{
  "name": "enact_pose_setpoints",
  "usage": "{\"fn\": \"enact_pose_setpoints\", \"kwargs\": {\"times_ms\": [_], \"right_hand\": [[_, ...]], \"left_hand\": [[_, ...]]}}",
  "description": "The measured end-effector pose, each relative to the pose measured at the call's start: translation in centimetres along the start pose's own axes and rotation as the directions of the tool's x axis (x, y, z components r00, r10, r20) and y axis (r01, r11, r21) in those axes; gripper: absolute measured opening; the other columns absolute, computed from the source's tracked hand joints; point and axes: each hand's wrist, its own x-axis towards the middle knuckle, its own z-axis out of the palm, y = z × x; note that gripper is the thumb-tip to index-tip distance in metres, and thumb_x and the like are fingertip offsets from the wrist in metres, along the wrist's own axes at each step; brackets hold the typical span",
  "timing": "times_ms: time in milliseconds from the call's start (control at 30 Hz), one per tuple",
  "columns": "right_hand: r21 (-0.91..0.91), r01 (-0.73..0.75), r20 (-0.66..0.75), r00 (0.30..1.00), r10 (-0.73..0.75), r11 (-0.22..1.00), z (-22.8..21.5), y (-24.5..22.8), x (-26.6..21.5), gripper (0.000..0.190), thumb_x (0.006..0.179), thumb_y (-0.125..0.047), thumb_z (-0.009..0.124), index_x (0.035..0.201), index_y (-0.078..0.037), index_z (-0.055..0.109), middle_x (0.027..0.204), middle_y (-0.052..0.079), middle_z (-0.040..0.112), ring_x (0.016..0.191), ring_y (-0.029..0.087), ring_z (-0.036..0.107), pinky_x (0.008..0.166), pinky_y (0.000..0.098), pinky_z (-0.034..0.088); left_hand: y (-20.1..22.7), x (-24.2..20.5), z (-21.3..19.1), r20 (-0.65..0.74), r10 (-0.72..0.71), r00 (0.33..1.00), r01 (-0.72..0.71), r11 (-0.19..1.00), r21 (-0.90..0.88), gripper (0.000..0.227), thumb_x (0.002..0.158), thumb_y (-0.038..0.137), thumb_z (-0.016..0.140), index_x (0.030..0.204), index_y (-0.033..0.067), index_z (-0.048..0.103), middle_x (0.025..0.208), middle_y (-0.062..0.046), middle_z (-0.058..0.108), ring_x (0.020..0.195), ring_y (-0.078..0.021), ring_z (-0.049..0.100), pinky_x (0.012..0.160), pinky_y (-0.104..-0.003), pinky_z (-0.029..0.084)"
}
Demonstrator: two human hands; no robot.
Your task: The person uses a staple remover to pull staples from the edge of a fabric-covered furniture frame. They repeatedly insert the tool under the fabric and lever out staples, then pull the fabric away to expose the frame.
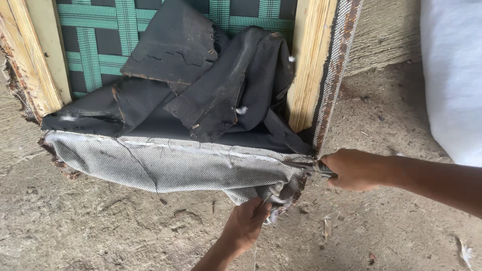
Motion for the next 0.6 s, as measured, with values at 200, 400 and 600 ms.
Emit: {"fn": "enact_pose_setpoints", "kwargs": {"times_ms": [200, 400, 600], "right_hand": [[-0.436, -0.048, -0.210, 0.976, -0.050, 0.899, 0.3, -0.8, -0.5, 0.027, 0.101, -0.015, 0.058, 0.127, -0.010, 0.054, 0.077, 0.005, 0.061, 0.061, 0.015, 0.058, 0.051, 0.0276, 0.051], [0.136, -0.051, -0.015, 0.998, 0.053, 0.989, -0.7, -0.5, -1.4, 0.032, 0.097, -0.012, 0.062, 0.127, -0.010, 0.053, 0.080, 0.008, 0.058, 0.065, 0.019, 0.055, 0.056, 0.0321, 0.049], [0.933, -0.353, 0.358, 0.930, -0.081, 0.075, 4.5, -2.0, -2.7, 0.033, 0.095, -0.019, 0.062, 0.124, -0.003, 0.061, 0.079, 0.012, 0.059, 0.063, 0.024, 0.055, 0.058, 0.0375, 0.053]], "left_hand": [[-0.2, -0.1, -0.1, -0.027, 0.041, 0.999, -0.042, 0.999, -0.004, 0.042, 0.108, 0.041, 0.041, 0.090, 0.0098, 0.061, 0.062, 0.002, 0.055, 0.046, -0.0080, 0.039, 0.042, -0.033, 0.035], [-0.2, -0.3, 0.0, -0.012, 0.020, 1.000, -0.020, 0.999, -0.038, 0.042, 0.108, 0.041, 0.043, 0.090, 0.0085, 0.062, 0.062, 0.002, 0.053, 0.046, -0.0076, 0.039, 0.042, -0.033, 0.035], [-0.3, -0.7, -0.5, -0.033, -0.006, 0.999, 0.006, 1.000, -0.001, 0.045, 0.108, 0.044, 0.042, 0.089, 0.0089, 0.062, 0.061, 0.002, 0.051, 0.046, -0.0079, 0.037, 0.042, -0.031, 0.034]]}}
